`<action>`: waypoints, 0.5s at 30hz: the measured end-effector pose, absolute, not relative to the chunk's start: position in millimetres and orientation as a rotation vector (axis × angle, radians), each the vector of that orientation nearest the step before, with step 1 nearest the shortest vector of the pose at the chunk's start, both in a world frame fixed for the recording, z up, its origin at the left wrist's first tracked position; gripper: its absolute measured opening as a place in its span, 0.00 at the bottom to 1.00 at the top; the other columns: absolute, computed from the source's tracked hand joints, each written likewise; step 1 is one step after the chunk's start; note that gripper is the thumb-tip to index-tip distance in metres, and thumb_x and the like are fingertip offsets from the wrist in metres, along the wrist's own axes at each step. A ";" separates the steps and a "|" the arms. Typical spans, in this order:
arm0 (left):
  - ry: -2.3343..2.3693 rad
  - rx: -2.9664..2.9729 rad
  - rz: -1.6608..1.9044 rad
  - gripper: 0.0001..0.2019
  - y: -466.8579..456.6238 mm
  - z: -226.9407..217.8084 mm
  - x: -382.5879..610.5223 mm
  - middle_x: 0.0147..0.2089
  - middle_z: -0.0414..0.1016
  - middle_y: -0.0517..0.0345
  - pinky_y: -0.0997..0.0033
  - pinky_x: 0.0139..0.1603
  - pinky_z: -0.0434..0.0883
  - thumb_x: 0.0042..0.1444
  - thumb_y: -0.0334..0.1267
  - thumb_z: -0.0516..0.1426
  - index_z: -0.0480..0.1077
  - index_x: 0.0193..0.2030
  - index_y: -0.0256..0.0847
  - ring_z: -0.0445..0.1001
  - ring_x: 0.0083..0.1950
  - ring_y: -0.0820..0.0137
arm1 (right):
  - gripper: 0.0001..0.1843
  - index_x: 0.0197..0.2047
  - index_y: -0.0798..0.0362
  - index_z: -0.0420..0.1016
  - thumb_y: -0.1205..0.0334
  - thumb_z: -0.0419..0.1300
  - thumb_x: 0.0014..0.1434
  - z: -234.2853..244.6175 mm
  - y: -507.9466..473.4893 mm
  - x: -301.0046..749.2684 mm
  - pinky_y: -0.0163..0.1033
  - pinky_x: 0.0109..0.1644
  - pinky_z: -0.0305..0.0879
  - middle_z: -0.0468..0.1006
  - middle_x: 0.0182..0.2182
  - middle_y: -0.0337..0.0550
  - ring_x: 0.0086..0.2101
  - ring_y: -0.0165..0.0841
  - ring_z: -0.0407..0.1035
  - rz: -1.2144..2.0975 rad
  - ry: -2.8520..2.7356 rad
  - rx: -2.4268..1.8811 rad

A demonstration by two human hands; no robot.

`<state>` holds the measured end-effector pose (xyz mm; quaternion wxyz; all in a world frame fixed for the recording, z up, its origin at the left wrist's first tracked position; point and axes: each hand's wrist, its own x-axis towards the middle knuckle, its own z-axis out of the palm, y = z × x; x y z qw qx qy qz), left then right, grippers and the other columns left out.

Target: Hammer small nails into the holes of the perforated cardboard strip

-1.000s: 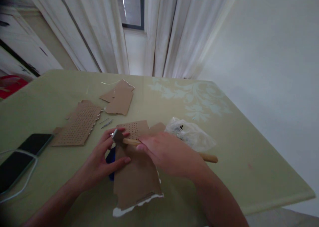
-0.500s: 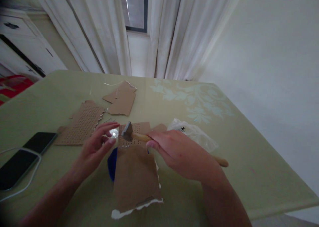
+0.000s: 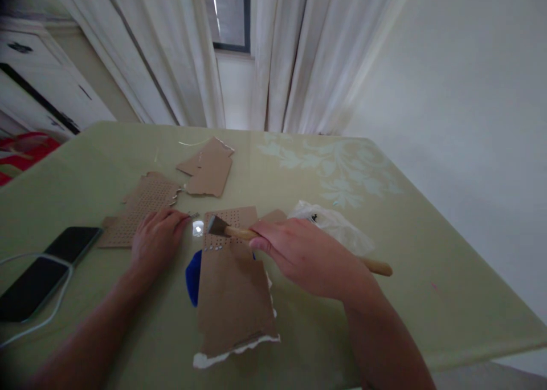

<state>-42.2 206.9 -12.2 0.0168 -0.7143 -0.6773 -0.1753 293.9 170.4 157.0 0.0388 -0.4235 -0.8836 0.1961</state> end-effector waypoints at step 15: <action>-2.307 -2.038 -1.160 0.17 214.1 -4.9 -43.0 0.48 0.84 0.40 0.48 0.54 0.77 0.71 0.47 0.52 0.77 0.50 0.39 0.80 0.48 0.51 | 0.22 0.62 0.52 0.82 0.53 0.49 0.85 158.8 169.5 295.8 0.51 0.53 0.72 0.89 0.51 0.53 0.48 0.48 0.82 0.592 -2.714 -1.261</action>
